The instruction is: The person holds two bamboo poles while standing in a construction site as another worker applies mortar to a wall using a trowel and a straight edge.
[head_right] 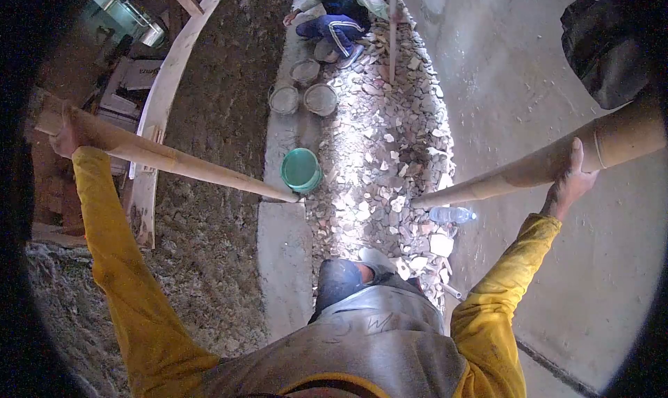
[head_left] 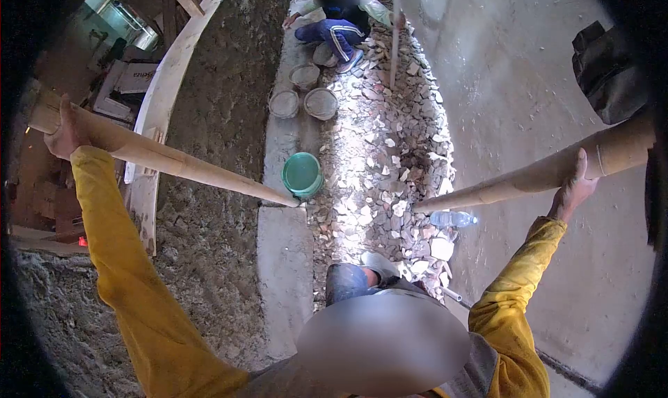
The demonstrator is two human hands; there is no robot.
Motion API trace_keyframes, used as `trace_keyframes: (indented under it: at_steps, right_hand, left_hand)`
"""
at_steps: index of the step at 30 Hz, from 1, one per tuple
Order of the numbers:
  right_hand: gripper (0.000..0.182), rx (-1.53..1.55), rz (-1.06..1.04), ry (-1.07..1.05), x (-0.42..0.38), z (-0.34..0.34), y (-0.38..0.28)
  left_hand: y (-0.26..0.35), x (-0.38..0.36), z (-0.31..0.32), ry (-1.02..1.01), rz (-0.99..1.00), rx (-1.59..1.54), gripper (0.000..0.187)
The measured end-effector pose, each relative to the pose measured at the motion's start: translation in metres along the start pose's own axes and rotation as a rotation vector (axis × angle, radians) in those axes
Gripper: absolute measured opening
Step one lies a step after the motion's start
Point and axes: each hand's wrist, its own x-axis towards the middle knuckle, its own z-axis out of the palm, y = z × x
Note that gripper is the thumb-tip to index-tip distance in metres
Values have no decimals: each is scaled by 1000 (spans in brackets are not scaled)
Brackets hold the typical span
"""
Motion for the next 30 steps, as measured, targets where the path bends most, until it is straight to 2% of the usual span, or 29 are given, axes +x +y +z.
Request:
trace_keyframes:
  at_steps: [5,8,10,11,13,17,19,23,25,30]
  right_hand:
    - [56,-34,19,21,0,0,-1]
    - [56,-51,-8,17,0,0,-2]
    - [56,-33,-7,8,0,-1,0]
    - [56,-26,0,-9,0,-1,0]
    - [57,-53,-14,1,-1,-1,-1]
    - [59,-154,11,5,-1,-1,-6]
    - [59,-120,-6,7,1,-3,-1]
    - [59,-51,-5,-5,1,-3,0]
    - [59,-65,-5,-3,0,-2,-2]
    - [60,-89,4,-8,0,-3,-1]
  left_hand:
    - [-9,2,0,37,60,45,64]
    - [-20,9,2,-15,4,-191,66]
    - [-15,9,0,4,60,-16,67]
    - [-12,8,-2,13,64,-23,67]
    - [8,-4,-2,72,86,245,69]
    - [-2,2,-2,61,108,207,69]
    - [6,-3,-1,7,33,74,68]
    - [-4,4,-1,1,45,96,67]
    - [11,-5,-2,53,46,211,68]
    - [-12,7,-2,13,41,105,71]
